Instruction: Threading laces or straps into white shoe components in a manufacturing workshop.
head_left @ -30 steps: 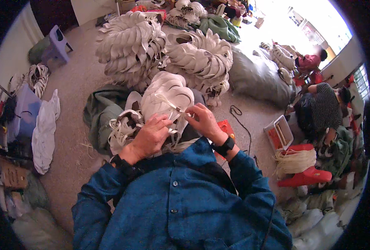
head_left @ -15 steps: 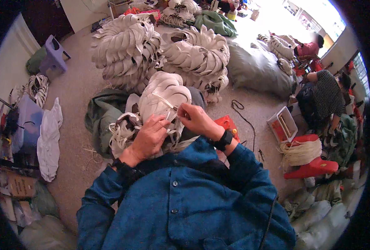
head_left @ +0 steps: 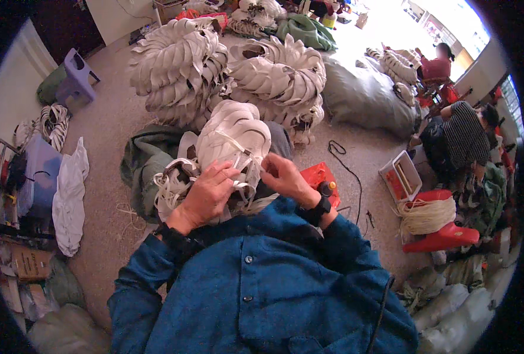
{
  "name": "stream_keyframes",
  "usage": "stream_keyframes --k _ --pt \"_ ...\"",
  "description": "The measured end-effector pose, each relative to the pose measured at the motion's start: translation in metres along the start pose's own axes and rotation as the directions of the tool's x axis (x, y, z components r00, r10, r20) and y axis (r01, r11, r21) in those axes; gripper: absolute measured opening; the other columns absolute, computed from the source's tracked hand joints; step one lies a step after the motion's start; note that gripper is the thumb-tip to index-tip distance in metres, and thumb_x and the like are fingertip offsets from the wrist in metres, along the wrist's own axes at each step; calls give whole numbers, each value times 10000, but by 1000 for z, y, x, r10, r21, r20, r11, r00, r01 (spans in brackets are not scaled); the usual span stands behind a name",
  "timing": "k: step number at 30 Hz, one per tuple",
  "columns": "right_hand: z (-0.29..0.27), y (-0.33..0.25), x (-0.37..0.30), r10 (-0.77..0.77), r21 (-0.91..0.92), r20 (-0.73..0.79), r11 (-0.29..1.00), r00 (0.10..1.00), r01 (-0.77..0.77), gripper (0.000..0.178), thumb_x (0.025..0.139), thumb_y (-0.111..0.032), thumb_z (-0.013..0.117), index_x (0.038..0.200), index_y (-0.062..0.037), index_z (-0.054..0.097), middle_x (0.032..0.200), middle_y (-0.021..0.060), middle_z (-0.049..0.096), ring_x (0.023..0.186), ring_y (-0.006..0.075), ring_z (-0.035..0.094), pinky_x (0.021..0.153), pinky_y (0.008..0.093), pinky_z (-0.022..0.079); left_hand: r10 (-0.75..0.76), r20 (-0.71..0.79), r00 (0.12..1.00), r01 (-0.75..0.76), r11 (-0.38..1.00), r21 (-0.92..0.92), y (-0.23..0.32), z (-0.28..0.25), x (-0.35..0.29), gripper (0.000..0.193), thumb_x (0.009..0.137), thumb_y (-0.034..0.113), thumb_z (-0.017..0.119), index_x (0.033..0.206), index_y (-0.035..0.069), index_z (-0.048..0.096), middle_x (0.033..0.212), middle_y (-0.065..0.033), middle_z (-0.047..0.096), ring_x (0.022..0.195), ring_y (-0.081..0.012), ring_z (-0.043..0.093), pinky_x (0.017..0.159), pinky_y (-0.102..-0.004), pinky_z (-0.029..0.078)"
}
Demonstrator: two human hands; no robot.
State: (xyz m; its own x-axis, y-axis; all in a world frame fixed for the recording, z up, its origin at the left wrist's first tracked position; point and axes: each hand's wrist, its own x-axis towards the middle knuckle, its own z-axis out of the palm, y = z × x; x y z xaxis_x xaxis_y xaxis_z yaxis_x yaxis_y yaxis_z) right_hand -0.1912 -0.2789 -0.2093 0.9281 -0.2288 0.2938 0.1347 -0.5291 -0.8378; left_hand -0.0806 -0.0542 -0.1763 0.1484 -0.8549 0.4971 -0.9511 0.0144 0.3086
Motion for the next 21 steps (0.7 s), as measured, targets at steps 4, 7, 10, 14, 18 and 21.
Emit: stream_keyframes --k 4,7,10,14,18,21 --pt "-9 14 -8 200 195 124 956 972 -221 129 858 -87 661 920 -31 563 759 14 578 658 80 521 582 261 447 14 4 1000 -14 1000 -13 -1 -3 1 221 783 -11 609 1002 -38 628 1201 -145 606 1238 -350 508 1050 -442 418" --pt "-19 8 -6 276 276 217 903 936 -330 110 860 -79 661 925 -42 580 767 -7 568 663 55 511 580 234 436 14 21 1000 -14 1000 -21 -3 -5 0 223 814 36 604 1026 -32 624 1186 -134 595 1216 -340 509 1066 -454 390" --pt "-27 11 4 270 297 169 903 948 -310 138 868 -99 663 965 -35 588 790 -5 584 679 55 525 591 226 444 18 27 999 -16 999 -42 -1 -9 4 217 789 -19 605 1004 -39 626 1192 -144 609 1236 -352 509 1047 -431 420" --pt "-24 26 37 207 254 -141 953 968 -167 301 903 -259 667 1060 -13 593 865 29 630 730 90 561 648 265 479 5 35 999 -2 997 -82 0 -10 7 206 808 -10 608 1012 -29 628 1184 -151 612 1219 -352 518 1034 -424 426" --pt "-2 7 71 253 256 -228 947 940 -193 379 897 -365 679 954 4 616 801 27 596 742 112 532 657 299 459 -242 13 970 230 900 -369 13 -24 15 151 928 44 554 1042 -31 618 1104 -138 629 1066 -273 592 931 -365 461" --pt "19 -16 83 244 178 -219 962 945 -207 389 893 -379 678 866 0 595 751 19 539 722 102 478 625 301 423 -479 107 872 421 618 -664 38 -59 14 213 1013 136 493 1030 -39 612 959 -106 641 801 -153 609 791 -287 494"
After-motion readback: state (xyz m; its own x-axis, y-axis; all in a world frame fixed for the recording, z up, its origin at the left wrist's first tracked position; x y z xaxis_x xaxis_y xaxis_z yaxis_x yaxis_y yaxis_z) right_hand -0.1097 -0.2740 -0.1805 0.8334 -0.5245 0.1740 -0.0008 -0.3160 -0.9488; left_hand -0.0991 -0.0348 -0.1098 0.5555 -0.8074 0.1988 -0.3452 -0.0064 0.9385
